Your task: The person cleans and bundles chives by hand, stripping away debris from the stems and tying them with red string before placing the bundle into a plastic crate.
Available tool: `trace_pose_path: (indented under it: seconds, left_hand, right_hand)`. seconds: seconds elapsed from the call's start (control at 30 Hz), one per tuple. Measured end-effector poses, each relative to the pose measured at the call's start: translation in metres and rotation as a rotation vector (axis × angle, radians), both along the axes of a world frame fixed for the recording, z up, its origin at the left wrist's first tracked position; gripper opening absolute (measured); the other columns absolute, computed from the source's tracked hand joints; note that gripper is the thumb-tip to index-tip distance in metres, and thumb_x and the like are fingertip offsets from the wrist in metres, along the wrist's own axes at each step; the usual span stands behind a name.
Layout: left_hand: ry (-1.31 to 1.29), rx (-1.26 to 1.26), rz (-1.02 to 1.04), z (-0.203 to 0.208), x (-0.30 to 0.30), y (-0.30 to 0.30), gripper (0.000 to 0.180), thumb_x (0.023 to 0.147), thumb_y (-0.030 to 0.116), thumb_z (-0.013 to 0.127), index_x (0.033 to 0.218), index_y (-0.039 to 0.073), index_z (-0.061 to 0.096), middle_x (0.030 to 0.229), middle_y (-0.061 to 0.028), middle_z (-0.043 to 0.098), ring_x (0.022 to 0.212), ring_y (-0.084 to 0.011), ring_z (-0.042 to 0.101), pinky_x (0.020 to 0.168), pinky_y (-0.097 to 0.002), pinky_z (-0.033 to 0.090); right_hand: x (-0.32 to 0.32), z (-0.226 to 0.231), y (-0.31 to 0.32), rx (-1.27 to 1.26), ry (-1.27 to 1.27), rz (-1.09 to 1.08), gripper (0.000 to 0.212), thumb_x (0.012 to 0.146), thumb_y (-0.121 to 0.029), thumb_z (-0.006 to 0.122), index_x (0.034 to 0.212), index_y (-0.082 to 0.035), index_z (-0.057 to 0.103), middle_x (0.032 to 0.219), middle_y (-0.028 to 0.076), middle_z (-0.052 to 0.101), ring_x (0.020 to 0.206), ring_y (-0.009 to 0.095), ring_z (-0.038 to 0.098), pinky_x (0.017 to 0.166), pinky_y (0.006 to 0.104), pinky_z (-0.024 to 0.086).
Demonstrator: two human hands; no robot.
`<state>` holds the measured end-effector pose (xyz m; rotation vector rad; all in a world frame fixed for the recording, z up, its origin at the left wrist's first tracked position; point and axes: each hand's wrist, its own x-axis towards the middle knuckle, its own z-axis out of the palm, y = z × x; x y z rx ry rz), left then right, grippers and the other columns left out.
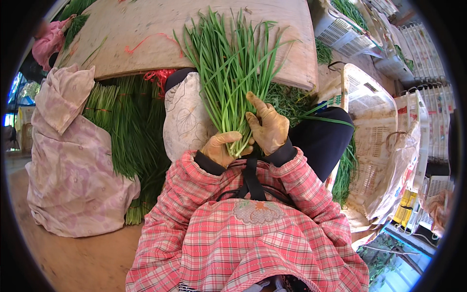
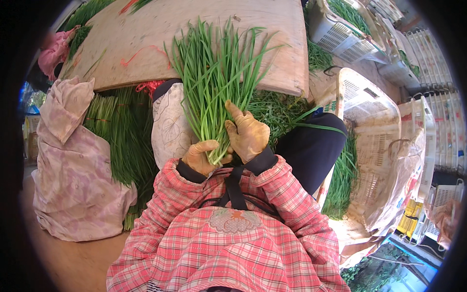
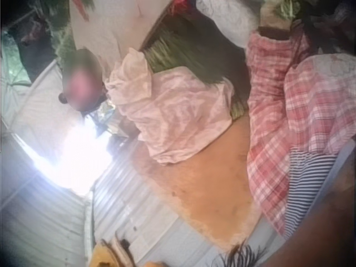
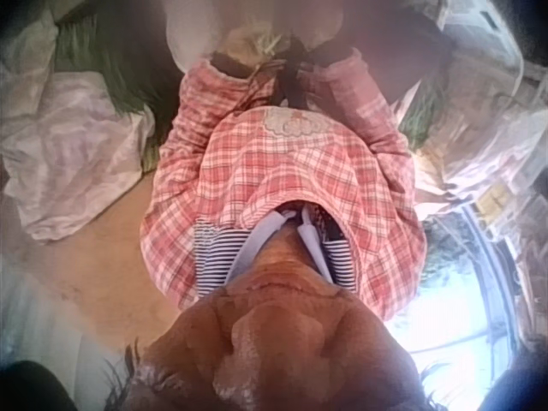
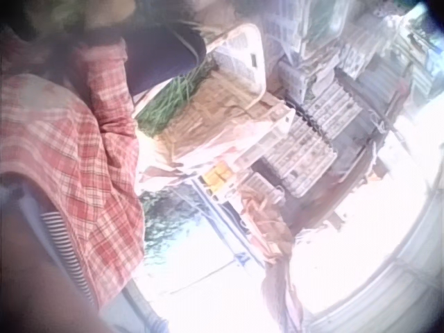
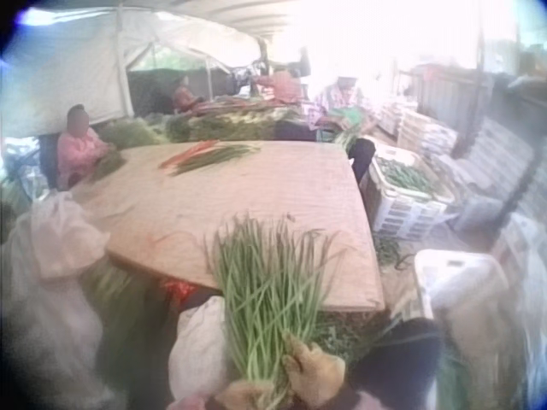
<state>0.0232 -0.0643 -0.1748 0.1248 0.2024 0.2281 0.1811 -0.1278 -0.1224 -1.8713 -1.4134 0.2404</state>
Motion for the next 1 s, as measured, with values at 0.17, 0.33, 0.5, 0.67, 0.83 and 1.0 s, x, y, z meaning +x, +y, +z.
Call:
trace_pose_path:
  seconds: [0.17, 0.33, 0.5, 0.67, 0.83, 1.0]
  left_hand:
    - [0.179, 0.014, 0.082, 0.018, 0.003, -0.009, 0.044, 0.08, 0.0, 0.058, 0.123, 0.002, 0.049, 0.111, -0.0133, 0.06, 0.096, -0.0251, 0.062, 0.08, -0.0401, 0.055]
    - [0.279, 0.198, 0.098, 0.013, 0.003, -0.008, 0.042, 0.074, -0.005, 0.063, 0.114, 0.0, 0.054, 0.098, -0.0112, 0.063, 0.082, -0.0208, 0.064, 0.068, -0.0322, 0.053]
    - [0.433, 0.416, 0.088, 0.006, 0.003, -0.007, 0.044, 0.07, -0.007, 0.065, 0.112, 0.0, 0.054, 0.094, -0.0114, 0.063, 0.078, -0.0209, 0.064, 0.067, -0.0301, 0.052]
    - [0.46, 0.515, 0.075, 0.009, 0.001, -0.004, 0.047, 0.069, -0.006, 0.065, 0.114, 0.002, 0.054, 0.096, -0.0103, 0.064, 0.078, -0.0192, 0.063, 0.066, -0.0287, 0.051]
    - [0.407, 0.472, 0.085, 0.012, 0.001, -0.003, 0.052, 0.07, 0.0, 0.066, 0.119, 0.003, 0.052, 0.102, -0.011, 0.065, 0.077, -0.0179, 0.062, 0.066, -0.0291, 0.051]
    - [0.294, 0.453, 0.1, 0.017, 0.004, 0.0, 0.052, 0.07, 0.002, 0.067, 0.119, 0.002, 0.053, 0.106, -0.012, 0.064, 0.075, -0.0165, 0.061, 0.064, -0.0286, 0.05]
  right_hand:
    - [-0.003, 0.022, 0.003, -0.087, -0.479, 0.092, 0.037, 0.083, -0.021, 0.061, 0.12, -0.017, 0.058, 0.074, 0.013, 0.057, 0.058, 0.03, 0.058, 0.05, 0.0386, 0.045]
    - [0.004, 0.018, 0.003, -0.095, -0.249, 0.095, 0.039, 0.08, -0.034, 0.063, 0.11, -0.008, 0.061, 0.077, 0.016, 0.058, 0.067, 0.03, 0.06, 0.054, 0.041, 0.046]
    - [0.008, 0.029, -0.006, -0.287, -0.19, 0.112, 0.036, 0.076, -0.03, 0.068, 0.105, -0.009, 0.064, 0.08, 0.016, 0.059, 0.071, 0.03, 0.061, 0.06, 0.0387, 0.048]
    - [0.012, 0.012, 0.009, -0.252, 0.037, 0.179, 0.029, 0.077, -0.027, 0.066, 0.1, -0.009, 0.065, 0.08, 0.016, 0.061, 0.072, 0.033, 0.061, 0.063, 0.0395, 0.049]
    - [0.008, 0.014, 0.005, -0.273, 0.976, 0.043, 0.013, 0.083, -0.009, 0.064, 0.091, 0.003, 0.064, 0.078, 0.009, 0.065, 0.071, 0.017, 0.063, 0.064, 0.0284, 0.05]
    - [0.017, 0.025, -0.007, -0.027, 0.98, 0.035, 0.011, 0.084, -0.004, 0.065, 0.09, 0.005, 0.062, 0.087, 0.008, 0.066, 0.082, 0.012, 0.061, 0.077, 0.0251, 0.05]
